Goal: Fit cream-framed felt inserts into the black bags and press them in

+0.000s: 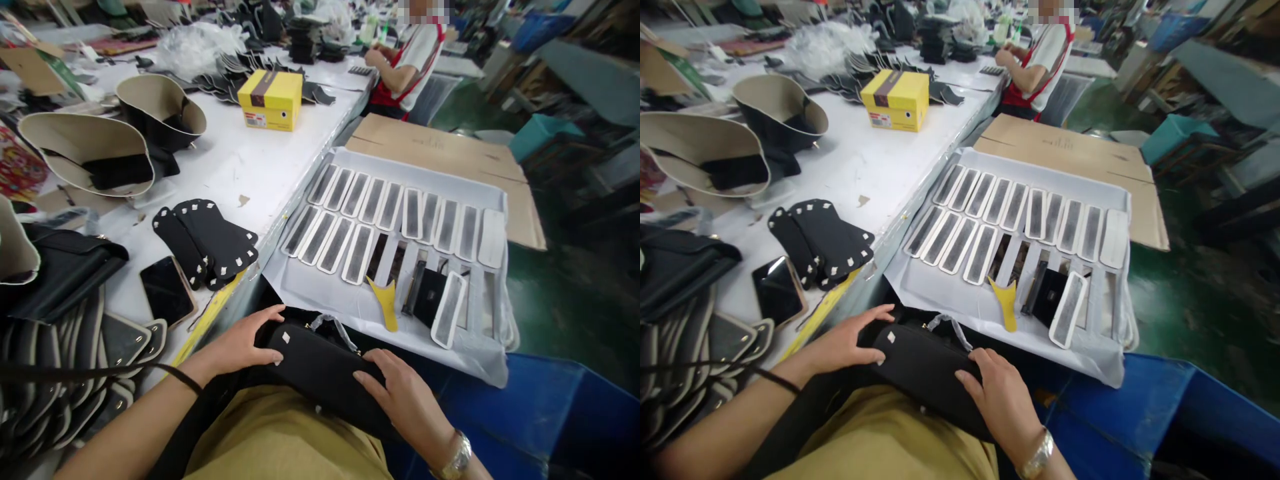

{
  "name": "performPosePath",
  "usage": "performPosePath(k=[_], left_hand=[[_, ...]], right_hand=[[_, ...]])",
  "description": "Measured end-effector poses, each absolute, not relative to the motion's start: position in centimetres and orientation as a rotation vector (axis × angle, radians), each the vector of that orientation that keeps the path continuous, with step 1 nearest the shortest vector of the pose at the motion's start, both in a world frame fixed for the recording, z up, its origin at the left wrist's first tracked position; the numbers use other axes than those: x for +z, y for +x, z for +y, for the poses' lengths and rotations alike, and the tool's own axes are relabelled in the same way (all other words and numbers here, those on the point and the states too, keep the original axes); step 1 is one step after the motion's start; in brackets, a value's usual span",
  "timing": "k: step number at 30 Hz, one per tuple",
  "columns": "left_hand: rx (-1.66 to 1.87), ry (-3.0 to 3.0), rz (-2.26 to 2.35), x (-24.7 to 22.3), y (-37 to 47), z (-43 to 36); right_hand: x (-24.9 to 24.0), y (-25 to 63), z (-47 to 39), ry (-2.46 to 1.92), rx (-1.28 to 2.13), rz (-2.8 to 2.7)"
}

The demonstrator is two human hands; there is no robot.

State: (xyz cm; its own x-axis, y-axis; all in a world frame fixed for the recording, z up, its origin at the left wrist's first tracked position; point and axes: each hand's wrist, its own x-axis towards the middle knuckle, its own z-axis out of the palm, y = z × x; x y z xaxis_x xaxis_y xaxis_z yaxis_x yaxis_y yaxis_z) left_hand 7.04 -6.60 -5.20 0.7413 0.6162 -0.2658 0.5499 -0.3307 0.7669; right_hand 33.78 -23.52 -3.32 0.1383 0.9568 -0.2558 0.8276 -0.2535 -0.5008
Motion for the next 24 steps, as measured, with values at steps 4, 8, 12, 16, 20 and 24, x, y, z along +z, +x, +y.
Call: performPosePath(k=[4, 8, 12, 16, 20, 24], left_hand=[[0.203, 1.679, 0.949, -6.4, 6.5, -7.7], [0.297, 1.622, 1.029, -6.3, 7.1, -8.5], [0.317, 1.621, 1.056, -6.1, 7.2, -8.5], [0.331, 1.551, 1.039, -6.6, 7.0, -8.3], [0.306, 1.428, 1.010, -7.3, 6.1, -7.9], [0.292, 1.315, 1.006, -7.5, 4.7, -7.4]], right_hand=[[-3.5, 32.3, -22.0, -2.078, 0.722, -1.878], [-4.0, 28.8, -20.1, -1.995, 0.606, -2.010], [-4.4, 25.9, -18.8, -1.914, 0.534, -2.107], [-4.3, 24.9, -18.0, -1.952, 0.565, -2.085], [-3.9, 24.5, -17.6, -1.987, 0.559, -2.074], [-3.8, 24.1, -17.6, -2.003, 0.549, -2.090]])
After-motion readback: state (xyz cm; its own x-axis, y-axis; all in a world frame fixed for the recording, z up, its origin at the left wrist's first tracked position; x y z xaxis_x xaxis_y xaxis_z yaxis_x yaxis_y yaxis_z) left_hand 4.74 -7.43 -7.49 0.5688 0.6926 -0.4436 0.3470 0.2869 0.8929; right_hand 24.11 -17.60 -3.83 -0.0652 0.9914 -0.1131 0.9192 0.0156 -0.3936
